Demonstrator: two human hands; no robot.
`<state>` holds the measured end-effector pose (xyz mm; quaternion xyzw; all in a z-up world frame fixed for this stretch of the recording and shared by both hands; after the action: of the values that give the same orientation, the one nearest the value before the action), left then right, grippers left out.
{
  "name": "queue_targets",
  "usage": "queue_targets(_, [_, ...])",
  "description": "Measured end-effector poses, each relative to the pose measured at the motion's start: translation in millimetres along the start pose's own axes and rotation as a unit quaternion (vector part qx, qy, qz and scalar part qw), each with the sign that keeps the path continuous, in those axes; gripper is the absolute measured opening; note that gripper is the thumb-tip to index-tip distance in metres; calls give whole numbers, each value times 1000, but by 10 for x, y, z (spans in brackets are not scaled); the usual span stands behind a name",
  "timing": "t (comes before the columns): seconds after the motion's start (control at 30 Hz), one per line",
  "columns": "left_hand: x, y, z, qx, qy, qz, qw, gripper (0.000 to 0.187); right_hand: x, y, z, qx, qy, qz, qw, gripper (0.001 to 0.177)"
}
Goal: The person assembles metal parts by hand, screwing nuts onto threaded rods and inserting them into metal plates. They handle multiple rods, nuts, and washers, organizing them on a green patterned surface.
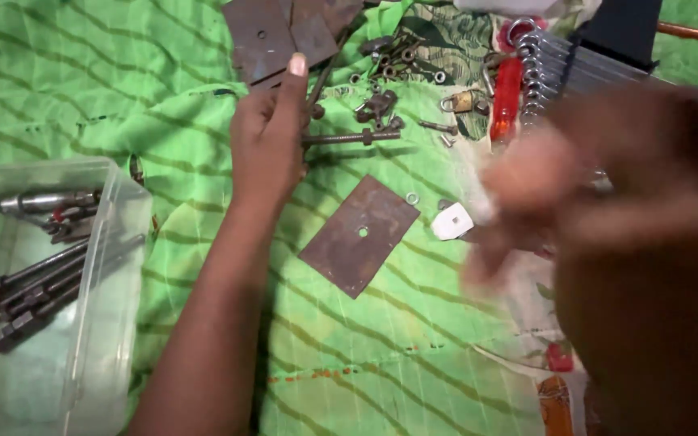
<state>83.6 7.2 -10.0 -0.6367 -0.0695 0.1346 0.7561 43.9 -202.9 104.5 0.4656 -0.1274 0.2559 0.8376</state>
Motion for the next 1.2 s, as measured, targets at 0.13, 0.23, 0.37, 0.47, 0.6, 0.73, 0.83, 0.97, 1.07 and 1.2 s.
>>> queue_targets(0.13, [-17,25,-38,-1,10,20,1000,60,-96,-225,-79,-39,19,-31,999,47])
queue_targets(0.23, [6,0,-49,9,24,-18,1000,64,-273,-288,-69,-46,33,-37,998,49])
queue_targets(0.37, [28,23,-68,-19,17,-44,999,60,-264,-296,-188,-38,43,-12,998,52])
queue_targets(0.47, [23,0,-57,-19,30,-69,997,56,-362,-249,-322,-19,46,-21,999,54])
queue_targets(0.6, [32,32,-66,-17,31,-32,999,51,-452,-238,-297,-23,36,-41,998,57])
queue_targets(0.73, [13,-59,-98,-34,45,-55,997,53,-445,-223,-244,-37,32,-33,998,60])
queue_targets(0.83, [-18,-45,-92,-29,45,-55,997,54,-383,-290,-212,-57,26,-26,998,62])
queue_targets(0.97, [26,-84,-79,-1,27,-77,997,56,-237,-386,-363,-58,26,1,998,65])
queue_targets(1.07, [13,6,-76,7,36,-31,999,54,-263,-431,-480,-58,46,-7,997,67])
queue_targets(1.2, [33,-61,-97,-11,33,-54,998,53,-214,-431,-477,-69,48,12,996,70])
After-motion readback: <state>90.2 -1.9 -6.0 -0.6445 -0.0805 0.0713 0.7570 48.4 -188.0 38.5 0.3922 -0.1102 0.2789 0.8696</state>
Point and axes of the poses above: each hand's wrist, its own x-axis towards the middle knuckle, its own z-axis out of the back of the hand, y = z × x, the point moved 9 cm from there along x, towards the middle knuckle, and after that the axes turned 6 degrees about -y, right-handed, at the moved point
